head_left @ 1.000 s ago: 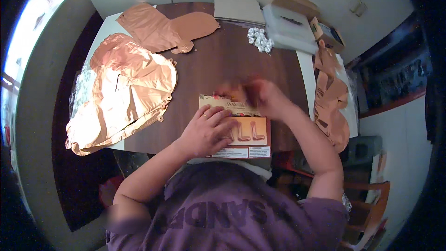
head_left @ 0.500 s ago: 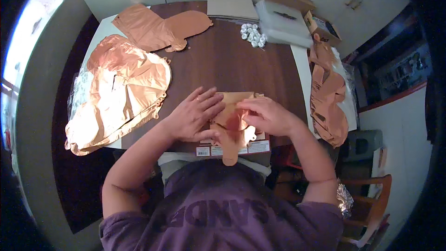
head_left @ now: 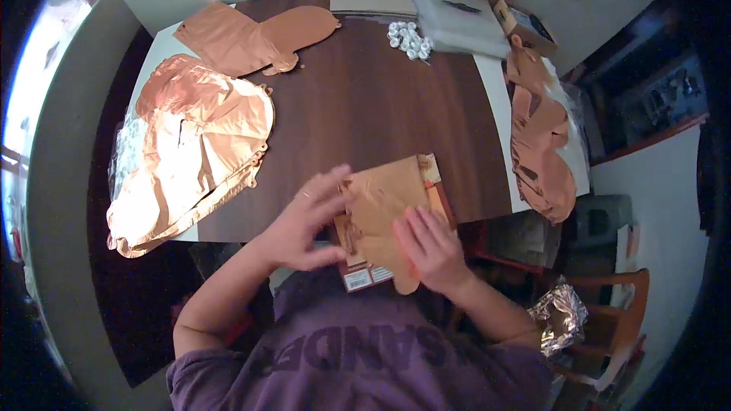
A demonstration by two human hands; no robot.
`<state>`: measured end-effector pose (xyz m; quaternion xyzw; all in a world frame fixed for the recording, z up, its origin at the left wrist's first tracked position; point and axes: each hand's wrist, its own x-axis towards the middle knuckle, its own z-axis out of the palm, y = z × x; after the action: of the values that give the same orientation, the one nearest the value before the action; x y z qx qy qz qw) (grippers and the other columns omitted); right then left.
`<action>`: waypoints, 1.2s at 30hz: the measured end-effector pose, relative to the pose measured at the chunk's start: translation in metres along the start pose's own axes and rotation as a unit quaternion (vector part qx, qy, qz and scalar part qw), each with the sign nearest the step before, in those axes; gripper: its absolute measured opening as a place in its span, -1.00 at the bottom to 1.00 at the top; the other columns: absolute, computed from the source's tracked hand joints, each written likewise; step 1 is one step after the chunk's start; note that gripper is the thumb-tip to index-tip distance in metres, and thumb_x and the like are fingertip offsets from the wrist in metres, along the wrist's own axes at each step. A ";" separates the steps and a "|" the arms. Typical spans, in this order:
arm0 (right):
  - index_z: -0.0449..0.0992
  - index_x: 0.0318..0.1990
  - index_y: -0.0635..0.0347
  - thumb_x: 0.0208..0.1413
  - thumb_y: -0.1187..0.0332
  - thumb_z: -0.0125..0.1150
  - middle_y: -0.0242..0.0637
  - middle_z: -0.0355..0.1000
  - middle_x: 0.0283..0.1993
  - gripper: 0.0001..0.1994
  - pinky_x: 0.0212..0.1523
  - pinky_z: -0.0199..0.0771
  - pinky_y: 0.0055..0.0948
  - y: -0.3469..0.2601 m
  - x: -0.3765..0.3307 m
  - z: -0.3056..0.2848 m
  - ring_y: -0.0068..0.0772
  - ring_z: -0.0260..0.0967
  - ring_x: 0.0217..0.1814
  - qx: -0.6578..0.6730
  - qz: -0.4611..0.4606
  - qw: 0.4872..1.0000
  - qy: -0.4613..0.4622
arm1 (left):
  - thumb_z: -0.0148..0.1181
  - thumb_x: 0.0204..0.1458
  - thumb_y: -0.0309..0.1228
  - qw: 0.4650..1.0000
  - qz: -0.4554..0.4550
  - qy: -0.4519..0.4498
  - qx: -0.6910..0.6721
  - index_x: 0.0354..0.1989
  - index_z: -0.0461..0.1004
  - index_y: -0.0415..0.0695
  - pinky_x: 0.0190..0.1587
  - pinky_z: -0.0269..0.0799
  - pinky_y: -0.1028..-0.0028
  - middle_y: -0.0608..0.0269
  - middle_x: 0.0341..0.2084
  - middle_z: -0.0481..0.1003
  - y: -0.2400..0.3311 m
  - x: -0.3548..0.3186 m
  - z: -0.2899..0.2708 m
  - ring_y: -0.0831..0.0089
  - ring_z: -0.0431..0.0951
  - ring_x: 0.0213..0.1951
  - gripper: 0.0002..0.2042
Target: Folding foil balloons and placing them into retail packaging.
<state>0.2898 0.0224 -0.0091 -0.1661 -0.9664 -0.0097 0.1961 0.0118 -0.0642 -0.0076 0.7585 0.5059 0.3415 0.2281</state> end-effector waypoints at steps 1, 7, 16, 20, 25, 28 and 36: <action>0.48 0.06 0.29 0.01 0.45 0.17 0.03 0.41 0.13 -0.60 0.20 0.37 -0.14 0.007 0.003 -0.005 0.02 0.38 0.17 0.024 0.017 0.999 0.022 | 0.07 0.03 0.17 0.990 -0.009 0.104 -0.090 0.29 0.22 -0.24 0.36 -0.07 0.09 -0.21 0.30 0.11 0.000 -0.001 -0.002 -0.02 0.06 0.37 -0.20; 0.50 -0.05 0.30 0.20 0.43 0.13 -0.21 0.57 -0.24 -0.79 -0.18 0.52 -0.32 0.029 0.015 -0.022 -0.21 0.55 -0.23 0.257 0.318 0.890 0.203 | 0.08 0.15 -0.23 0.946 -0.092 0.265 -0.164 0.28 0.19 -0.26 0.37 -0.05 0.22 -0.07 0.30 0.15 0.024 0.035 0.004 0.16 0.08 0.36 -0.44; 0.10 0.35 -0.01 0.31 0.30 -0.05 -0.24 0.18 0.32 -0.53 0.25 0.29 -0.08 -0.039 0.031 0.024 -0.18 0.22 0.31 0.775 0.513 0.276 0.246 | 0.21 0.00 -0.15 0.977 -0.019 0.077 0.197 0.17 0.36 -0.09 0.34 -0.10 -0.11 -0.07 0.24 0.23 0.035 0.059 0.038 -0.06 0.09 0.34 -0.46; 0.33 0.16 0.09 0.29 0.18 0.06 -0.24 0.43 0.06 -0.64 -0.07 0.57 -0.24 -0.026 -0.001 0.006 -0.26 0.47 0.01 0.829 0.464 0.310 -0.031 | 0.19 0.01 -0.05 0.983 -0.015 0.000 0.185 0.17 0.35 -0.10 0.34 -0.06 -0.09 -0.05 0.22 0.27 0.015 0.038 0.038 -0.07 0.18 0.29 -0.42; 0.57 -0.32 0.22 0.20 0.26 0.18 -0.25 0.56 -0.36 -0.80 -0.43 0.49 -0.40 0.015 -0.038 -0.037 -0.45 0.51 -0.42 0.480 0.346 0.752 -0.290 | 0.21 -0.03 0.03 0.985 0.000 -0.025 0.171 0.21 0.31 -0.11 0.34 -0.06 -0.08 -0.06 0.25 0.23 0.016 0.028 0.038 -0.09 0.15 0.31 -0.33; 0.49 -0.44 0.23 0.05 0.34 0.31 -0.22 0.43 -0.53 -0.83 -0.53 0.38 -0.32 0.028 -0.027 -0.049 -0.34 0.40 -0.57 0.240 0.297 0.924 0.012 | 0.23 -0.06 0.07 0.984 0.009 -0.034 0.176 0.23 0.30 -0.10 0.34 -0.07 -0.08 -0.06 0.26 0.21 0.017 0.028 0.040 -0.09 0.12 0.33 -0.29; 0.37 -0.09 0.22 -0.09 0.28 0.43 -0.14 0.34 -0.21 -0.55 -0.21 0.38 -0.26 0.033 -0.027 -0.014 -0.15 0.33 -0.22 0.167 0.449 0.874 0.080 | 0.28 -0.05 0.00 0.972 0.029 -0.042 0.231 0.23 0.31 -0.05 0.34 0.00 -0.05 0.01 0.28 0.21 0.021 0.015 0.048 -0.05 0.13 0.34 -0.33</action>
<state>0.3289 0.0438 -0.0081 -0.5454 -0.7562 0.2281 0.2805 0.0642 -0.0587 -0.0212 0.8186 0.5391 0.1896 0.0578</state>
